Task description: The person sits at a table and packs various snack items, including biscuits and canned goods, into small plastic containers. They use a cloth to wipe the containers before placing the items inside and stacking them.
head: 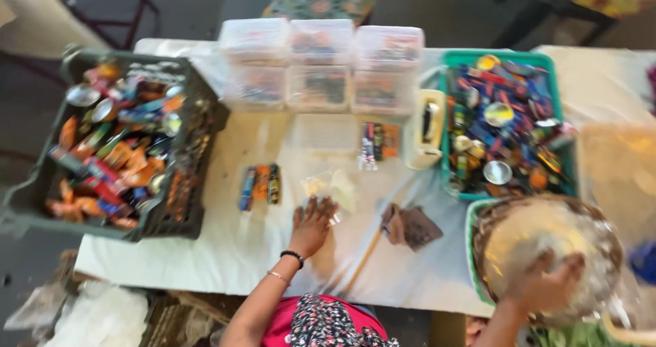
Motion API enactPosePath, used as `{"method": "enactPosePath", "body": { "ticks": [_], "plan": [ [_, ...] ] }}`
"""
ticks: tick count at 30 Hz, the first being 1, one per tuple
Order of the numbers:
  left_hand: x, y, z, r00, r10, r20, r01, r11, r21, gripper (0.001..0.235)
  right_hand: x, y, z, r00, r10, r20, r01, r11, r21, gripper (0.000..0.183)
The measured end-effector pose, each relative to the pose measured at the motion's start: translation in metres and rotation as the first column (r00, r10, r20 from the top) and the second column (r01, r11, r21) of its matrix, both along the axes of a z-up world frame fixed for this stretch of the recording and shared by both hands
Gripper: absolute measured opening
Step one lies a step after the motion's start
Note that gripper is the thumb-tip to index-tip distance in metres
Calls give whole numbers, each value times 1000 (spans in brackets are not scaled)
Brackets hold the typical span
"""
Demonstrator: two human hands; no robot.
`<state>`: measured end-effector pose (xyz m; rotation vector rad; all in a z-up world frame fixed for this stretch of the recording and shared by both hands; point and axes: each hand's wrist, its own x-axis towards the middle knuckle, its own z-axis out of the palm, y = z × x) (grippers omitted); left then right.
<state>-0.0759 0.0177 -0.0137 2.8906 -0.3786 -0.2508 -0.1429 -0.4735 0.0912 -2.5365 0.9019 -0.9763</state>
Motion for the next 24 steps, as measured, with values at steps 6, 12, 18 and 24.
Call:
{"method": "enactPosePath", "body": {
  "ticks": [6,12,18,24],
  "plan": [
    [3,-13,52,992,-7,-129,-14,987,-162,83,-1,26,32,996,-63,-66,55,990,-127,55],
    [4,8,11,930,254,265,-199,955,-220,66,-4,29,29,999,17,-46,-24,986,-163,48],
    [26,65,33,706,670,229,-638,743,-203,67,-2,45,57,998,46,35,-40,987,-154,51],
    [33,94,19,711,654,259,-470,716,-516,73,0,76,101,991,104,85,-86,978,-191,48]
  ]
}}
